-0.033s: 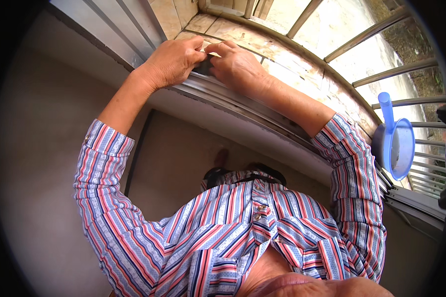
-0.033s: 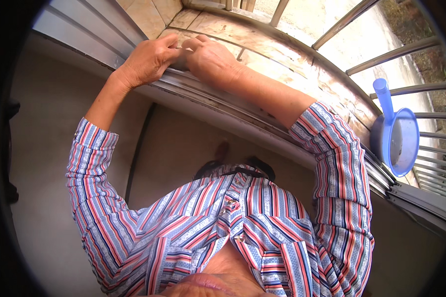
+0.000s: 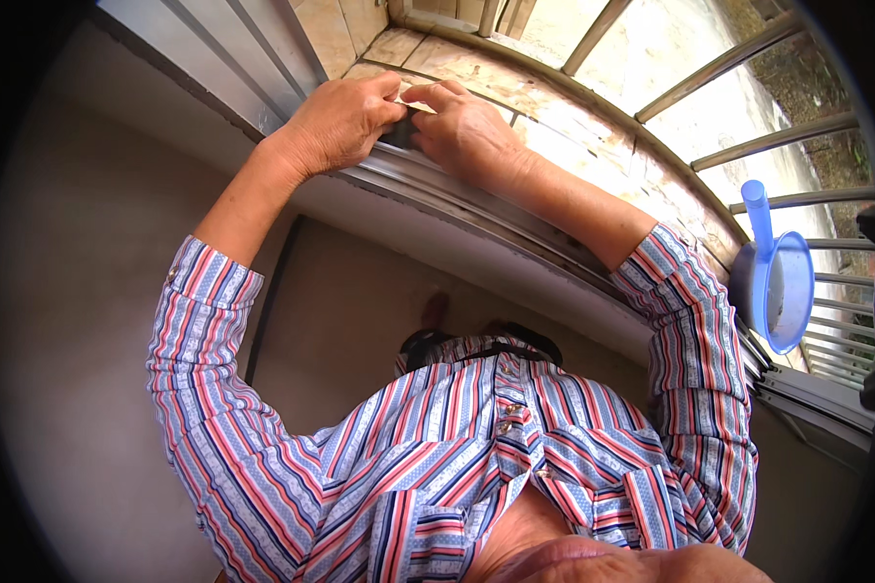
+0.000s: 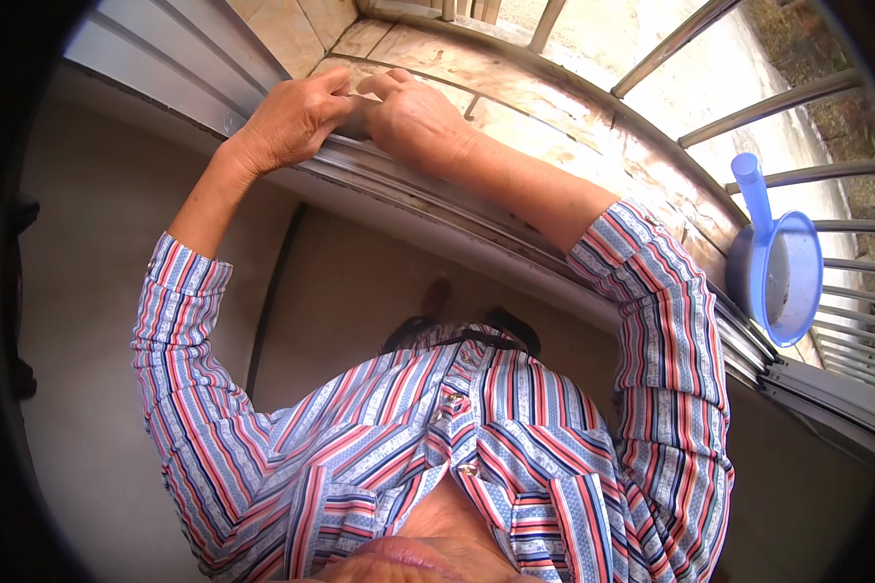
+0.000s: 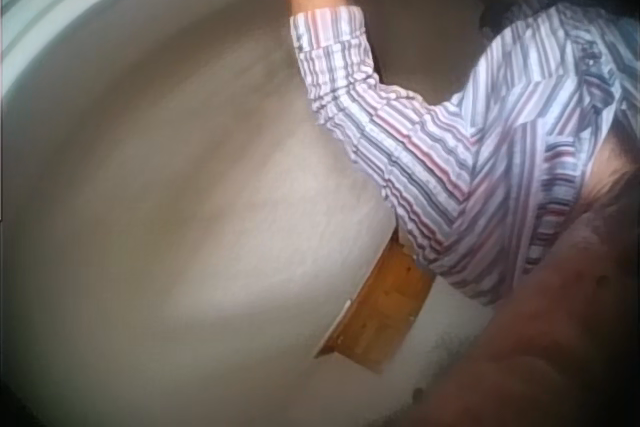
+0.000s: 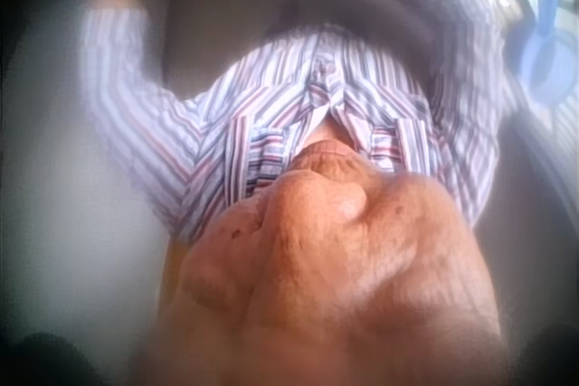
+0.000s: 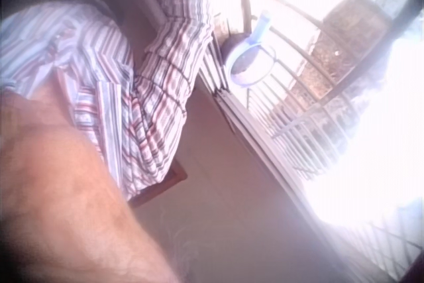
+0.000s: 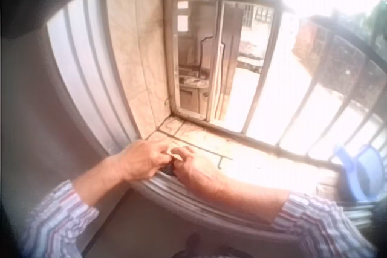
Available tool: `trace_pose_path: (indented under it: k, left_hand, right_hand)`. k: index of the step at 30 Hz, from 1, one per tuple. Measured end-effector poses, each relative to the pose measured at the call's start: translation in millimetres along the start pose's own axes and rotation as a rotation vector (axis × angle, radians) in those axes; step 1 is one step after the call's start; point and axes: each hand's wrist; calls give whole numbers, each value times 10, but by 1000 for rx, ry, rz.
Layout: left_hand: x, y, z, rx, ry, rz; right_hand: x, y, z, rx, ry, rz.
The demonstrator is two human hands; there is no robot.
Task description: The person wipes a metal window track with a green cloth, repeatedly dipping the cloth into a blue plastic scoop filled with water. The person scrubs the track and the adjacent tiled sill, then rinses the cloth in the scoop and continues wiping.
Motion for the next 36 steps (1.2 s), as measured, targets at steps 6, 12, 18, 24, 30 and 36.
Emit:
trace_pose_path:
  k: [6, 12, 18, 24, 30, 36]
  left_hand:
    - [112, 0, -120, -158, -182, 24]
    - [273, -36, -379, -214, -153, -158]
    - [680, -502, -534, -284, -151, -448]
    - [2056, -912, -1418, -256, 227, -580]
    - [3860, -426, -2138, -417, 444, -571]
    - [4420, -329, -2492, -824, 156, -369]
  right_hand:
    - [-12, -86, 56, 94, 123, 106]
    - [-184, -222, -35, 186, -11, -256]
    - [-65, -628, -78, 557, -118, -660]
    - [-1011, -2235, -475, 505, -57, -599]
    - [-2241, -3375, -1551, 354, 130, -609]
    - [-2737, -3902, -1830, 232, 650, -538]
Point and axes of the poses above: each hand's wrist, its own x-axis towards the middle knuckle, its own y-axis out of the palm, z = x × y, and after that the axes turned 12 degrees about y, right-handed
